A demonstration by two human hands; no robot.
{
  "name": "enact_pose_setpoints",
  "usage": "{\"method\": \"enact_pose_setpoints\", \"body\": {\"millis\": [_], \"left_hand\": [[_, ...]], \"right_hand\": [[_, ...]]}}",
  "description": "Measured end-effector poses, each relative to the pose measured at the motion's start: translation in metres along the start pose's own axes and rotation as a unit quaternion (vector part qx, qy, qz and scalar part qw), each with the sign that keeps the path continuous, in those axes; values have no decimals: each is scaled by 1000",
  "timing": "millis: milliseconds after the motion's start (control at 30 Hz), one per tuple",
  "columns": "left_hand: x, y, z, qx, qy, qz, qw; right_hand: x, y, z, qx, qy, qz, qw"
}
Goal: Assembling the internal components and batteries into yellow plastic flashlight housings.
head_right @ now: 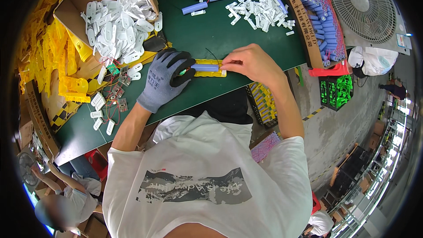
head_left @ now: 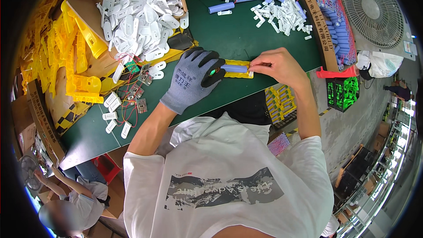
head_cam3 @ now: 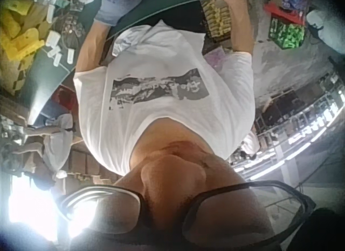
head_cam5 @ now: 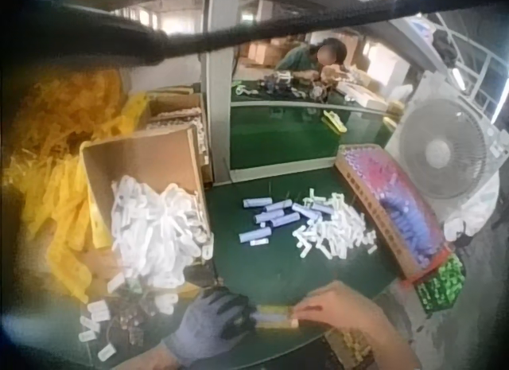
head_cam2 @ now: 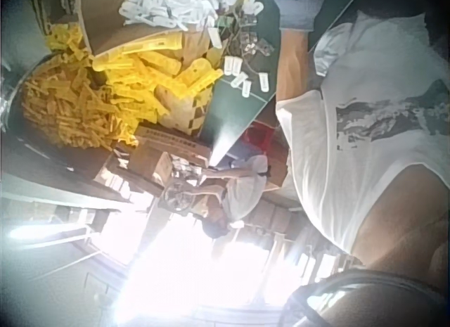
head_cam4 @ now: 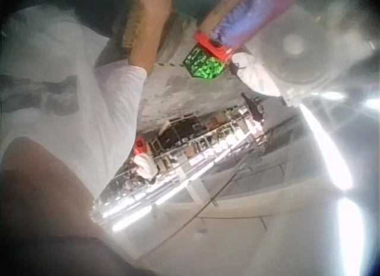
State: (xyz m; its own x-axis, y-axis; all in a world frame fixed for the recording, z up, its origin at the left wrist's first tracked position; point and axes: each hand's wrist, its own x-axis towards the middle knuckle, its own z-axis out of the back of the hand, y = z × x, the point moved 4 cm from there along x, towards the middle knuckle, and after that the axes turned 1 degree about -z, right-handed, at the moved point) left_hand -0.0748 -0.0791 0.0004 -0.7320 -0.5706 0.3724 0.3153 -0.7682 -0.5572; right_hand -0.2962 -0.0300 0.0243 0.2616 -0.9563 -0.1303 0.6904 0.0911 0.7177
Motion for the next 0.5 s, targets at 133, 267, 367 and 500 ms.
{"method": "enact_pose_setpoints", "body": {"millis": [133,267,367,500], "left_hand": [[2,0,0,-3,0,-12,1000],[6,-2,2,-8,8,4,1000],[6,-3,1,1,20,-2,1000],[4,-7,0,10,17,-12,1000]], "right_hand": [[-11,-3,-10,77,-85,-71,991],[-19,-2,-24,120,-168,-90,974],[-22,2,-25,186,-192,-183,946],[-20,-8,-29,151,-112,-216,958]]}}
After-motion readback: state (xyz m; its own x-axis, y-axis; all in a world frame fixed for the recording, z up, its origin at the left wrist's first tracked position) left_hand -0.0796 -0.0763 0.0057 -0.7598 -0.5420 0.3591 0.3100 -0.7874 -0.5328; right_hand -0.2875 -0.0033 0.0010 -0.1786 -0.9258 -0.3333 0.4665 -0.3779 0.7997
